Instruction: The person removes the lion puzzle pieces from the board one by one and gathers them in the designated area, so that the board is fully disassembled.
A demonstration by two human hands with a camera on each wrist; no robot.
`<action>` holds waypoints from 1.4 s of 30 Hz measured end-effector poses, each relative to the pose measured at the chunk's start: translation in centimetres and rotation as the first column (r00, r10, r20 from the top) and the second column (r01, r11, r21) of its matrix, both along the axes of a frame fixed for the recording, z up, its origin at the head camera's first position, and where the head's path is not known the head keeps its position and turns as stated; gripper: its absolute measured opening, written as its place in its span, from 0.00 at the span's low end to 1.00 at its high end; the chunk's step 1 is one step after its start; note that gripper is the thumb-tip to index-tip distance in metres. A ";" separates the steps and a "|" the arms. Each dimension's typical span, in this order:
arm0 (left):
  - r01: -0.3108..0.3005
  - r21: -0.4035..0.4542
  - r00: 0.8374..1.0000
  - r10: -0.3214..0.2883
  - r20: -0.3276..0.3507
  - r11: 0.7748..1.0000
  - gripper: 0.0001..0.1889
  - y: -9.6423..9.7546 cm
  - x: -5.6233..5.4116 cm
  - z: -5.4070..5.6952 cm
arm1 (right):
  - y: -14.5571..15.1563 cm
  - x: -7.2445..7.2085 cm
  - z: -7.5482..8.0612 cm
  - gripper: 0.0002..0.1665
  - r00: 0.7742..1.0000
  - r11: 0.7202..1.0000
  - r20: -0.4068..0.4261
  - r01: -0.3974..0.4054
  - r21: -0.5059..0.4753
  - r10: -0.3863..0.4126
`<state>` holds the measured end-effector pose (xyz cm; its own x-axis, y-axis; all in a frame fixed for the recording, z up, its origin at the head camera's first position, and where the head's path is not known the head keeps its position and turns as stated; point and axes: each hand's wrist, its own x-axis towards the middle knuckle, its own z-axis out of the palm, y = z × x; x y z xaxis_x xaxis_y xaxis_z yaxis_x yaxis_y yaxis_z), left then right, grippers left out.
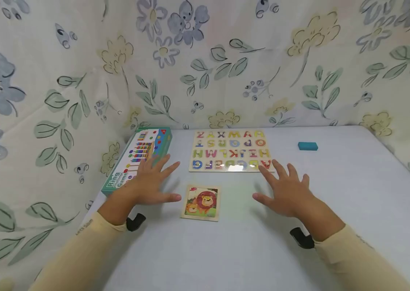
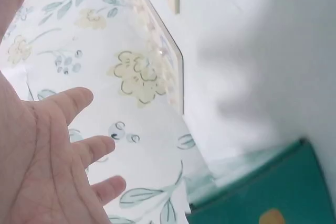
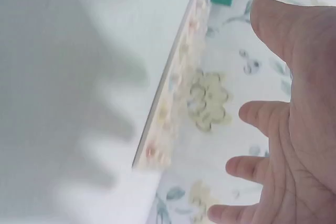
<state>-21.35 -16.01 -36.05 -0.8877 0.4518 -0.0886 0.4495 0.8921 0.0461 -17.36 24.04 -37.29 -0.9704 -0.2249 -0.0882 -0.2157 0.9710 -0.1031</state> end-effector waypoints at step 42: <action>-0.002 0.000 0.944 0.002 0.331 1.000 0.54 2.1 -0.5 -3.7 | -19.7 -5.5 -2.5 0.31 0.957 0.946 0.099 -0.247 -0.212 0.272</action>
<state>-21.82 -13.92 -39.74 -0.8090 0.4505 -0.3777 0.4075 0.8928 0.1920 -22.85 4.35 -39.83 -0.8600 -0.4924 -0.1341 -0.4305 0.8411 -0.3275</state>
